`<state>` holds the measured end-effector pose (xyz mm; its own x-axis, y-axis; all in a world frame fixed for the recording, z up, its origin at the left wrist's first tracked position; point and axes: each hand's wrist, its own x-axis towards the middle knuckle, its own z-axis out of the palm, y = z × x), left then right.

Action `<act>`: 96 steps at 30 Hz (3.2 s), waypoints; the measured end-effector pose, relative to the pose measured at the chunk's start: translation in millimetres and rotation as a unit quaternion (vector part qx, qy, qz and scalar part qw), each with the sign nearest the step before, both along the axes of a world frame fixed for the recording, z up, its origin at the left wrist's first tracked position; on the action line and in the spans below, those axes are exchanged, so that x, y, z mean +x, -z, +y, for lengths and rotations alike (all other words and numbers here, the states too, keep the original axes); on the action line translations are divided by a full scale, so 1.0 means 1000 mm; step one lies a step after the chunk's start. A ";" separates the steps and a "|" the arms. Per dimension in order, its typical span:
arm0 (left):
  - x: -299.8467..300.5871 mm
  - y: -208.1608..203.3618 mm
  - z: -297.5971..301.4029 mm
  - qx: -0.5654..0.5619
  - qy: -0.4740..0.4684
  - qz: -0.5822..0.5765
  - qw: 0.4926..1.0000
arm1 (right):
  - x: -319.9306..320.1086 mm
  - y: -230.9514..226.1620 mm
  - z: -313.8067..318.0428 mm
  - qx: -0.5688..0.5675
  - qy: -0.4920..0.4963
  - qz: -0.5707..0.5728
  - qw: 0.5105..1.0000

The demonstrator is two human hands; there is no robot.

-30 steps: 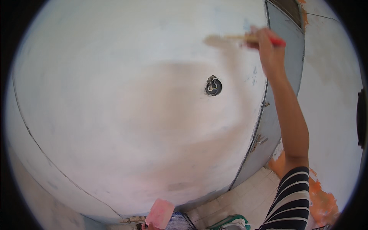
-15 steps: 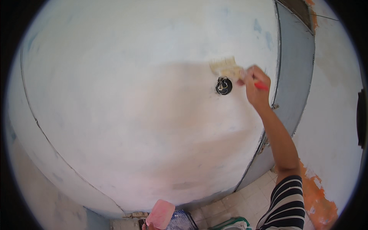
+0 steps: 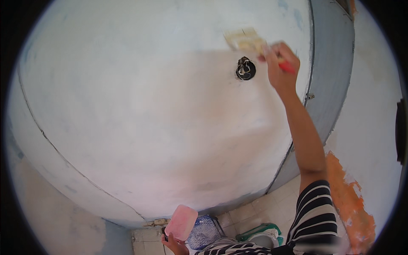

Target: The person paints a section of a white wall using a brush, dipping the brush into a pink container held in the other hand.

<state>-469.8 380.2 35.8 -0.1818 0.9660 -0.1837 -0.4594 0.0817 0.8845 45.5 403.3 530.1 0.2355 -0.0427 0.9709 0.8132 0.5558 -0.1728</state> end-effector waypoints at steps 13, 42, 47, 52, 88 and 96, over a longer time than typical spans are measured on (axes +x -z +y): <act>-0.003 0.033 0.007 0.160 0.001 0.409 0.898 | -0.020 -0.026 -0.008 0.089 -0.022 0.035 0.995; -0.004 -0.009 0.000 0.077 -0.006 0.363 0.929 | -0.100 0.102 0.033 -0.013 -0.004 0.072 0.997; -0.012 0.001 0.016 0.037 0.050 0.430 0.901 | -0.117 -0.067 0.023 0.165 -0.172 0.103 0.966; 0.032 -0.045 0.020 -0.053 -0.047 -0.049 0.996 | -0.048 -0.066 0.068 0.116 0.058 0.014 0.991; -0.125 -0.087 0.089 0.179 0.072 -0.088 0.977 | -0.441 0.331 0.003 -0.382 -0.156 0.058 0.909; -0.175 -0.092 0.122 0.197 0.064 -0.119 0.971 | -0.511 0.338 0.045 -0.389 -0.191 0.014 0.901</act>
